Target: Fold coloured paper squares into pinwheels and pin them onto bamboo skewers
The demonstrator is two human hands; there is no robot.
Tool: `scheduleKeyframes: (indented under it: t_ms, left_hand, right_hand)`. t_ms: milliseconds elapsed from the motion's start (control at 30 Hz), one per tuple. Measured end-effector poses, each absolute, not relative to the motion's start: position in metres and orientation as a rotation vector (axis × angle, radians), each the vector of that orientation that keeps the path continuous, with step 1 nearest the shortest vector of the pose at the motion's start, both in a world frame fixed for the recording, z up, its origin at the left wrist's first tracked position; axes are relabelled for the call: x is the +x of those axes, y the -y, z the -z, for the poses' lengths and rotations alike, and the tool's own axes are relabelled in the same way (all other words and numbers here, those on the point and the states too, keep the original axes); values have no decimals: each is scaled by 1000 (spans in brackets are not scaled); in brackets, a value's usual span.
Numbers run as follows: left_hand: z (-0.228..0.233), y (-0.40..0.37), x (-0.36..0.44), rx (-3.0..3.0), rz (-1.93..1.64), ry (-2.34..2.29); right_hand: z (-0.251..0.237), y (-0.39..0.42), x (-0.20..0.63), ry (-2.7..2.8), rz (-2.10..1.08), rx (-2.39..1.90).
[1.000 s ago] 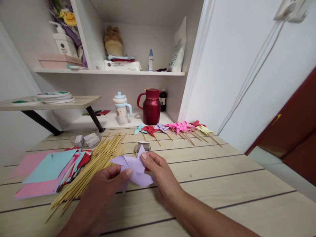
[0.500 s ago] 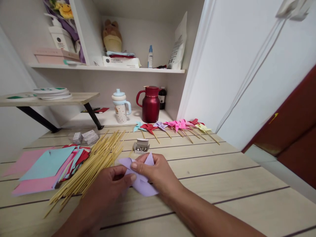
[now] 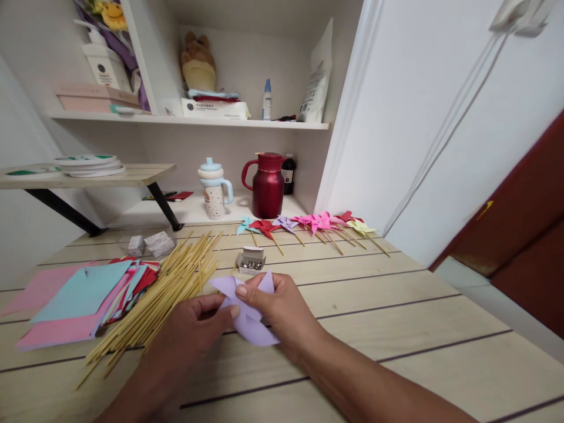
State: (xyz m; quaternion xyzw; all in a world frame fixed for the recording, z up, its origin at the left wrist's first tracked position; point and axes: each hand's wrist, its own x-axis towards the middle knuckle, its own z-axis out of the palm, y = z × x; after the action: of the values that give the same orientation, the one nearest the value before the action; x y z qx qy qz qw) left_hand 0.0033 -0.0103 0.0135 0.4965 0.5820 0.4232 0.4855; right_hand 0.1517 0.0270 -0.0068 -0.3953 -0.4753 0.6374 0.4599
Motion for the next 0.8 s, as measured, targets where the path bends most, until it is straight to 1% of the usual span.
scheduleKeyframes:
  t_ms: [233, 433, 633, 800]
  left_hand:
    - [-13, 9, 3, 1200, -1076, -1443]
    - [-6, 6, 1, 1192, -1196, -1479]
    - [-12, 8, -2, 1220, -1203, -1504]
    - [-17, 10, -3, 1243, -1187, -1495]
  right_hand:
    - [5, -27, 150, 1158, -1582, -951]
    - [2, -28, 151, 1198, -1527, -876]
    - [1, -26, 152, 1216, -1635, -820]
    - [5, -26, 152, 1210, -1661, -858]
